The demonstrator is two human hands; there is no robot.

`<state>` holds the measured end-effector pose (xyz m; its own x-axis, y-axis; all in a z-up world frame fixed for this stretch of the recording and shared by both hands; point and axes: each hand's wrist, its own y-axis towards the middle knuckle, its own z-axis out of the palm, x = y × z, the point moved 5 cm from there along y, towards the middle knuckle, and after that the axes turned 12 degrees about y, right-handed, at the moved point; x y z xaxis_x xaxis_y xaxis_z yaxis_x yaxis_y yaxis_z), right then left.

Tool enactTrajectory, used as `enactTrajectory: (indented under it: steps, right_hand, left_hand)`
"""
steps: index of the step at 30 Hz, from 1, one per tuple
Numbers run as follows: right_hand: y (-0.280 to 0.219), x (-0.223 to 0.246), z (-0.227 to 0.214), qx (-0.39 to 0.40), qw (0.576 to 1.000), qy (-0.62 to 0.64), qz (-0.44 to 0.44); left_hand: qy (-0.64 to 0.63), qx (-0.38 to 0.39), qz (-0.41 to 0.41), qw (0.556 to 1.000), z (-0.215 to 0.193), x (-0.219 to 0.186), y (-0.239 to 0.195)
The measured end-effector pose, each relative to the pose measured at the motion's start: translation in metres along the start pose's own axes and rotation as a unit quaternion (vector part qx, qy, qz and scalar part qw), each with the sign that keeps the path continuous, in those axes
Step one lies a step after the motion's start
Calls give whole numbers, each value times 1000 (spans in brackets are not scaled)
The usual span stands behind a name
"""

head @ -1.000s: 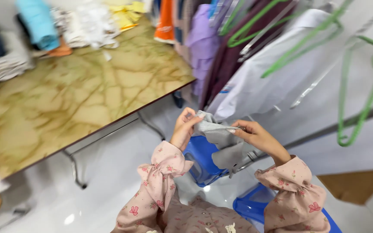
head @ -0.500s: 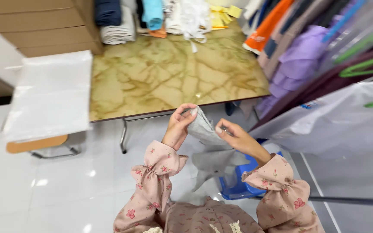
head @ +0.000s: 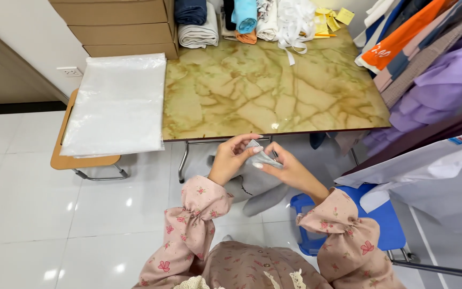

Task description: The person takes a patterned white shirt from a hanger, folds it, and places it on a stack. They then take a light blue shirt from a hanger, fold it, and add it to the stack. Finally, they take a grey shirt from a hanger, fold it, and place it on the stack.

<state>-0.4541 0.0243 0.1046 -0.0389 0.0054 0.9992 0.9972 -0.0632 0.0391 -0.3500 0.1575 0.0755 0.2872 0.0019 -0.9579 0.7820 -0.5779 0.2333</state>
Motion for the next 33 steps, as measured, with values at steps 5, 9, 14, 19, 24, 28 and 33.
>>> enactTrajectory:
  steps: [5,9,14,19,24,28,33]
  right_hand:
    - [19,8,22,-16,989,-114,-90]
    - [25,27,31,-24,978,-159,-134]
    - [28,34,19,-20,921,-271,-281]
    - [15,47,-8,-102,850,-363,-367]
    - [-12,81,-53,-205,813,-386,-385]
    - [-21,55,-94,-201,831,-389,-343]
    - [-18,35,-107,-158,916,-340,-139]
  left_hand:
    - [161,-11,104,981,-35,-6,1]
    - [90,62,94,990,-40,-10,-3]
    - [137,155,25,978,-36,2,-8]
    - [213,186,-10,959,-41,78,-12]
    - [365,200,-66,907,-88,198,-20]
    - [276,150,-96,945,-124,206,-9]
    - [57,187,-175,965,-148,150,-17]
